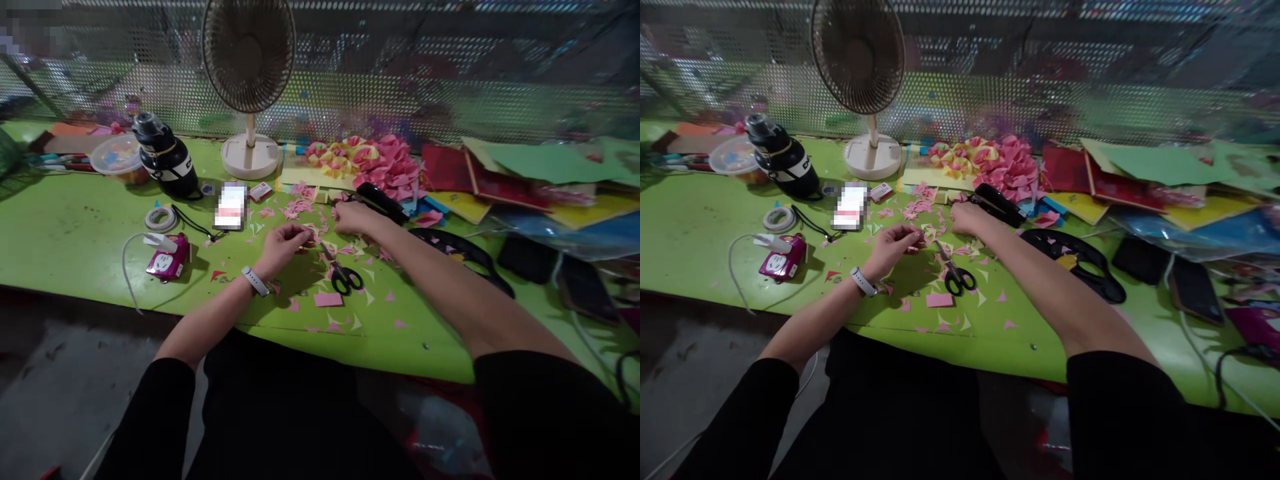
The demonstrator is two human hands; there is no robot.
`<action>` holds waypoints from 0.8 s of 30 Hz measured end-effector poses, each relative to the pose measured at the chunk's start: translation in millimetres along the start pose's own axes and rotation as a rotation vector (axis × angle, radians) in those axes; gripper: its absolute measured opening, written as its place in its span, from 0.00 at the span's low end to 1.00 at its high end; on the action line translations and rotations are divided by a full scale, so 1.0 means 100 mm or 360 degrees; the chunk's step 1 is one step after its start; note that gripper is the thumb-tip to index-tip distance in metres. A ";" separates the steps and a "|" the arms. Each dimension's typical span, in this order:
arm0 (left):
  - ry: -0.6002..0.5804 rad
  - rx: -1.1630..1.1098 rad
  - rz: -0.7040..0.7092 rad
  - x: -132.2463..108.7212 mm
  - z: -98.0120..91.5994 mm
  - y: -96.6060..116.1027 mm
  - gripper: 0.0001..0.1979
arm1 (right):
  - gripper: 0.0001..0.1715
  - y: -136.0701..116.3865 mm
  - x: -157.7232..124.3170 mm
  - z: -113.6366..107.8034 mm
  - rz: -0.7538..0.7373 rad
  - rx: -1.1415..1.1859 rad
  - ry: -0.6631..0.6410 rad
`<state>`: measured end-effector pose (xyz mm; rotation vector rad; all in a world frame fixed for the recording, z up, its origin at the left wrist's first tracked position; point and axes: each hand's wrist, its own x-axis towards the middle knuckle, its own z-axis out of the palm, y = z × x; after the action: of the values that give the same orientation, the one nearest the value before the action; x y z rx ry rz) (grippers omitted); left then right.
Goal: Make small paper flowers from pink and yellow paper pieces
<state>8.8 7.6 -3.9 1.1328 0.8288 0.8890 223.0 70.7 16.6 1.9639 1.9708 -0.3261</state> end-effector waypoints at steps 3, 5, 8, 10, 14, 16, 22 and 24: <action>-0.0020 0.0016 0.0014 0.00 0.00 0.00 0.07 | 0.20 0.00 0.03 0.00 0.0003 0.0004 -0.0023; -0.0024 0.0027 0.0031 0.00 0.00 -0.01 0.08 | 0.18 0.01 0.05 -0.01 -0.0003 0.0002 -0.0044; -0.0016 0.0029 0.0037 -0.01 0.00 0.00 0.09 | 0.15 0.04 0.08 -0.03 -0.0030 0.0006 -0.0076; -0.0018 0.0026 0.0028 -0.01 0.00 0.00 0.09 | 0.14 0.06 0.11 -0.04 -0.0065 0.0019 -0.0080; -0.0017 0.0029 0.0023 -0.01 -0.01 0.00 0.09 | 0.18 0.07 0.17 -0.06 -0.0144 -0.0054 -0.0016; -0.0017 0.0029 0.0024 -0.02 0.00 0.00 0.09 | 0.19 0.04 0.19 -0.06 -0.0185 -0.0124 0.0021; -0.0020 0.0035 0.0043 0.00 -0.01 -0.02 0.08 | 0.17 0.00 0.14 -0.07 -0.0224 -0.0149 0.0025; -0.0024 0.0040 0.0045 0.00 -0.01 -0.02 0.08 | 0.17 0.01 0.12 -0.08 -0.0204 -0.0135 0.0025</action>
<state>8.0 7.8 -6.4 1.1747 0.8154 0.8947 224.0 84.7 19.2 1.7982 2.0903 -0.2546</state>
